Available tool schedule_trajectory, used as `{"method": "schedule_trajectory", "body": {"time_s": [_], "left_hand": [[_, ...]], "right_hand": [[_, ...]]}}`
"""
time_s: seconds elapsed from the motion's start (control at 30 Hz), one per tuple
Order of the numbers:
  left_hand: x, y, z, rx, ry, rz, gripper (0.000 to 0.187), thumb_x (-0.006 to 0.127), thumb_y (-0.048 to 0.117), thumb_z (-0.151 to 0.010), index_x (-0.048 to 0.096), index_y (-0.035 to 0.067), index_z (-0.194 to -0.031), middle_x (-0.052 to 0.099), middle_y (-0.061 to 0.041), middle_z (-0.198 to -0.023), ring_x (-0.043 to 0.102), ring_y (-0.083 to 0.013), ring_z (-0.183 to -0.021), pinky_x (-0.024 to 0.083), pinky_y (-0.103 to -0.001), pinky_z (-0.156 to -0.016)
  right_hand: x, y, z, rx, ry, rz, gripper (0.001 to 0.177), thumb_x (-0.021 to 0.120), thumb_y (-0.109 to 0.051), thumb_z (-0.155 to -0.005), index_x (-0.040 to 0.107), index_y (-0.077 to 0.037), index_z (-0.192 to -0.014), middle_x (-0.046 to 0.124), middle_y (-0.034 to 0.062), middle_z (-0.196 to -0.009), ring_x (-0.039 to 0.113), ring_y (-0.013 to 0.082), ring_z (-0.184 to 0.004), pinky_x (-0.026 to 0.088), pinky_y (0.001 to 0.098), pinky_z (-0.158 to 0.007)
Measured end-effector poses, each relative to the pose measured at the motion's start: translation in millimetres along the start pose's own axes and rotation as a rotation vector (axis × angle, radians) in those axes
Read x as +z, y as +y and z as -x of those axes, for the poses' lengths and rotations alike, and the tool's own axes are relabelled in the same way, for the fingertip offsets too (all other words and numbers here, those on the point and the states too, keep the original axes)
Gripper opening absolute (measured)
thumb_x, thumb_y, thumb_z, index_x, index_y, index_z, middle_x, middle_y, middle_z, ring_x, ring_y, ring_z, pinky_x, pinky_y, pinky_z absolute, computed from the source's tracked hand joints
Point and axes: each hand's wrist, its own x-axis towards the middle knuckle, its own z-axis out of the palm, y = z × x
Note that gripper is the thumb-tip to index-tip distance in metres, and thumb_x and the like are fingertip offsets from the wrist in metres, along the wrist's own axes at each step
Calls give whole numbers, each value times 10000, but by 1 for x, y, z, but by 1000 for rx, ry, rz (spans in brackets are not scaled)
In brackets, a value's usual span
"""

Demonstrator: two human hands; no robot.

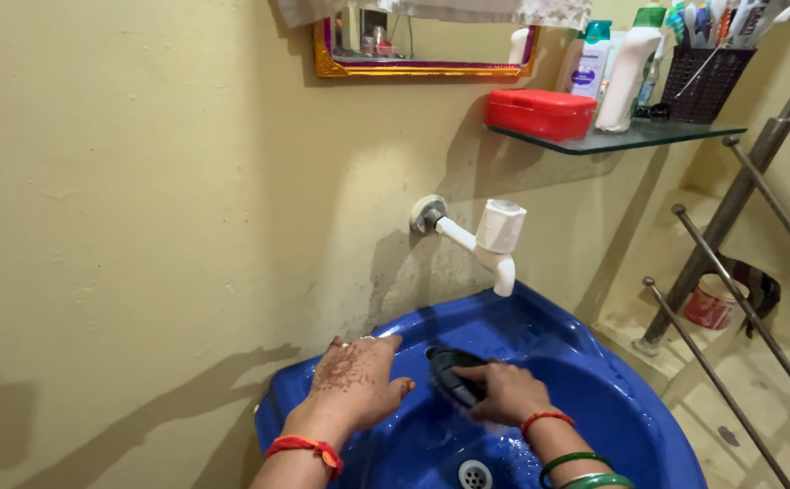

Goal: The person scrubs a blue pedestal sink using a small brush. They systematically clean the basin, the flat shelf area, and the drain, repeatedly rinsing the brush under the running tap to remove debris.

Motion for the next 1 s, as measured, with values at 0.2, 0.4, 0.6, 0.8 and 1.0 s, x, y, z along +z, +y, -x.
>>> {"method": "schedule_trajectory", "body": {"time_s": [0.2,0.4,0.6,0.8,1.0], "left_hand": [[1,-9,-3,20,-64,-50,516,708,422,-900,574,105,-1284,641,-173,-1272,567,-340,-1278,302,-532,-1198],[-11,-15,-21,65,-16,-16,462,717,403,-876,632,105,-1218,667,-158,-1248,586,-332,-1258,338,-515,-1180],[-22,-45,-18,55,-25,-18,494,722,417,-896,610,103,-1260,654,-159,-1281,575,-332,-1267,367,-506,-1149],[-34,-65,-18,42,-55,61,445,731,396,-875,647,176,-1252,676,-105,-1258,600,-296,-1255,434,-445,-1114],[-35,-87,-19,72,-40,54,498,730,407,-891,600,143,-1293,628,-138,-1315,570,-333,-1276,461,-468,-1078]], "right_hand": [[15,-34,-6,8,38,-14,809,873,-422,-665,563,-518,-1406,680,34,-1303,669,306,-1172,541,430,-1019],[11,-65,-7,-174,-80,60,741,879,-416,-643,641,-467,-1342,689,40,-1284,663,290,-1176,536,427,-1007],[6,-61,-21,59,-5,42,793,841,-372,-690,559,-505,-1419,625,30,-1411,656,308,-1223,536,419,-1046],[26,-104,-24,-217,-28,96,749,865,-353,-717,576,-492,-1393,435,29,-1576,531,408,-1306,480,467,-1074],[3,-86,-34,-121,-81,51,797,871,-335,-649,607,-533,-1375,518,-8,-1534,581,290,-1319,492,405,-1084]]}}
